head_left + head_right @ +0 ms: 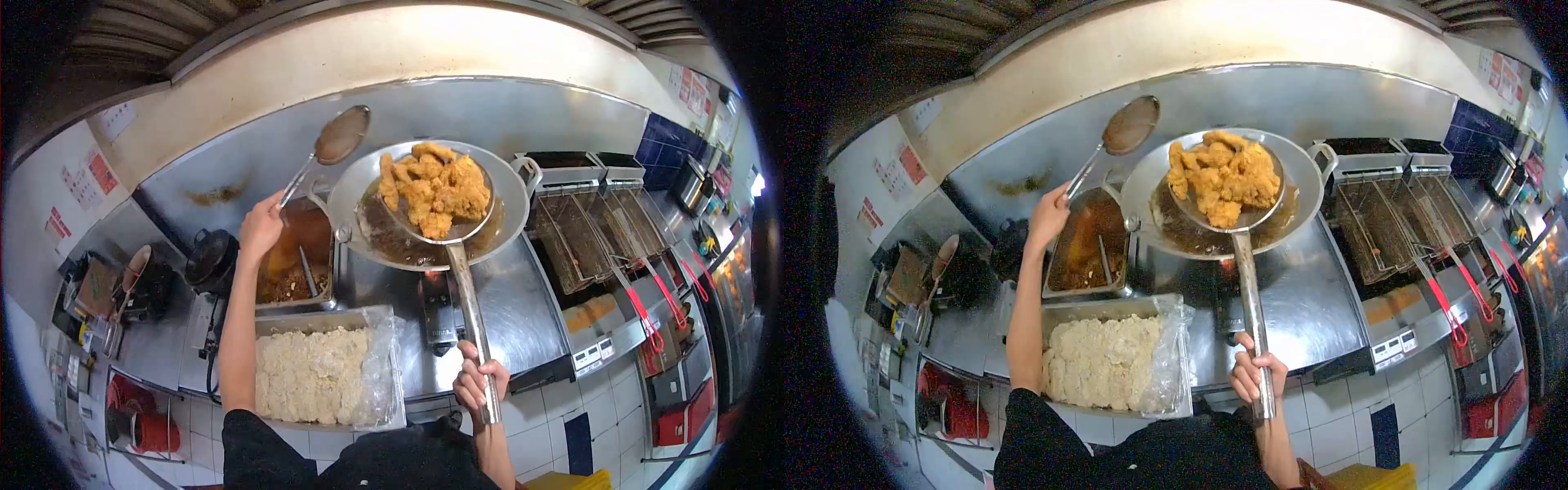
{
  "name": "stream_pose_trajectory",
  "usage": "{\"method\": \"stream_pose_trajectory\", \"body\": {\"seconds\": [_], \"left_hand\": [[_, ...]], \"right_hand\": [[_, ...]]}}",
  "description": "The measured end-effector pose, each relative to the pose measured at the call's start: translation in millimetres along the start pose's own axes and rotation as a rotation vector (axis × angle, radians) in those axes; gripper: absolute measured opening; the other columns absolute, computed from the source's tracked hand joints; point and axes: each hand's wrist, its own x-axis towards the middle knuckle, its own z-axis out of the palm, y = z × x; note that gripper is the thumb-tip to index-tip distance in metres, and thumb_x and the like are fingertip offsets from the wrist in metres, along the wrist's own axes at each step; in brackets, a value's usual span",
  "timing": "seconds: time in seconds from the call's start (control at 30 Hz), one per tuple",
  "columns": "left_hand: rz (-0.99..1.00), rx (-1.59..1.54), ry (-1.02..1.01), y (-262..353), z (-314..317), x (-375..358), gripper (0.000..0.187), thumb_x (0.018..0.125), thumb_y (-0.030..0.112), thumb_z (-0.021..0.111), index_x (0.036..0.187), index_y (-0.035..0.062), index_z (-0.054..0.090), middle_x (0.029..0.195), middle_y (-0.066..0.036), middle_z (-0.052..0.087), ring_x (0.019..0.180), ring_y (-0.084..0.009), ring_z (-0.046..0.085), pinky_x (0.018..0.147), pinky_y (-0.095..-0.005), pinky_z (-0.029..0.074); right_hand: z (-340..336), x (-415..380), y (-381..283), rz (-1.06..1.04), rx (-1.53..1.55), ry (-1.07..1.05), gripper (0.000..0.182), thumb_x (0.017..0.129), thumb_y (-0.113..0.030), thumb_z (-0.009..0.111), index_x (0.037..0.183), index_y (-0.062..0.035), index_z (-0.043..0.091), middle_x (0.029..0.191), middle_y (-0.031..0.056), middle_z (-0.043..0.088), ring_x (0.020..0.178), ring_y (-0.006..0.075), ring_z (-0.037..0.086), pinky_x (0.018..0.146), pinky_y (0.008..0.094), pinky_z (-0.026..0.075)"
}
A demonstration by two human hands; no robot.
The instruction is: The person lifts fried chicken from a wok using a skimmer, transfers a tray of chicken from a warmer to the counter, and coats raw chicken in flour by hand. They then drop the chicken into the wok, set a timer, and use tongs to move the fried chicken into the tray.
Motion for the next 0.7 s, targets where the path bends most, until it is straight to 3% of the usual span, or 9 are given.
{"method": "stream_pose_trajectory", "body": {"seconds": [0.07,0.37,0.47,0.53,0.63,0.7], "left_hand": [[-0.045,-0.009,0.003,-13.3,-9.2,-10.8,0.033,0.091,0.024,0.046,0.122,0.0232,0.057,0.106,-0.019,0.062,0.100,-0.0389,0.057,0.084,-0.0455,0.046],[-0.166,-0.012,0.052,-63.7,-38.3,-38.7,0.034,0.091,0.021,0.047,0.123,0.0231,0.056,0.103,-0.018,0.063,0.098,-0.0371,0.059,0.082,-0.0432,0.046],[-0.125,-0.015,0.092,-129.0,-17.4,-54.7,0.034,0.091,0.021,0.046,0.124,0.0207,0.055,0.108,-0.019,0.061,0.100,-0.0367,0.058,0.083,-0.0423,0.046],[-0.222,-0.097,0.112,-157.9,-9.9,-73.5,0.035,0.091,0.020,0.046,0.125,0.0187,0.054,0.110,-0.019,0.060,0.101,-0.0374,0.058,0.082,-0.0419,0.046],[-0.364,-0.049,0.107,-196.9,9.1,-105.6,0.032,0.090,0.017,0.048,0.120,0.0132,0.057,0.103,-0.018,0.063,0.098,-0.0342,0.060,0.081,-0.0394,0.047],[-0.358,-0.105,0.065,-218.1,23.9,-124.1,0.024,0.087,0.018,0.053,0.105,0.0063,0.063,0.087,-0.017,0.066,0.084,-0.0317,0.064,0.073,-0.0394,0.048]], "right_hand": [[-5.2,4.6,-2.2,-0.024,0.082,-0.026,0.020,0.078,-0.003,0.040,0.097,-0.0031,0.034,0.052,0.0100,0.045,0.034,0.0198,0.044,0.029,0.0296,0.035],[7.0,0.5,4.3,-0.030,0.060,-0.077,0.021,0.078,-0.004,0.040,0.098,-0.0022,0.033,0.053,0.0093,0.043,0.035,0.0199,0.044,0.031,0.0307,0.035],[-0.8,2.7,5.1,-0.055,0.062,-0.055,0.021,0.079,-0.004,0.040,0.098,-0.0023,0.033,0.053,0.0090,0.043,0.035,0.0196,0.044,0.031,0.0301,0.035],[4.0,-0.2,8.2,-0.074,0.101,-0.028,0.021,0.078,-0.004,0.040,0.098,-0.0029,0.032,0.053,0.0088,0.043,0.036,0.0195,0.044,0.031,0.0300,0.035],[5.7,0.4,9.1,-0.043,0.081,-0.057,0.019,0.079,-0.005,0.042,0.096,-0.0056,0.034,0.052,0.0080,0.046,0.036,0.0200,0.047,0.031,0.0321,0.039],[-1.6,-3.6,10.9,-0.071,0.081,-0.023,0.019,0.079,-0.005,0.041,0.096,-0.0056,0.033,0.052,0.0083,0.046,0.036,0.0202,0.047,0.031,0.0316,0.038]]}}
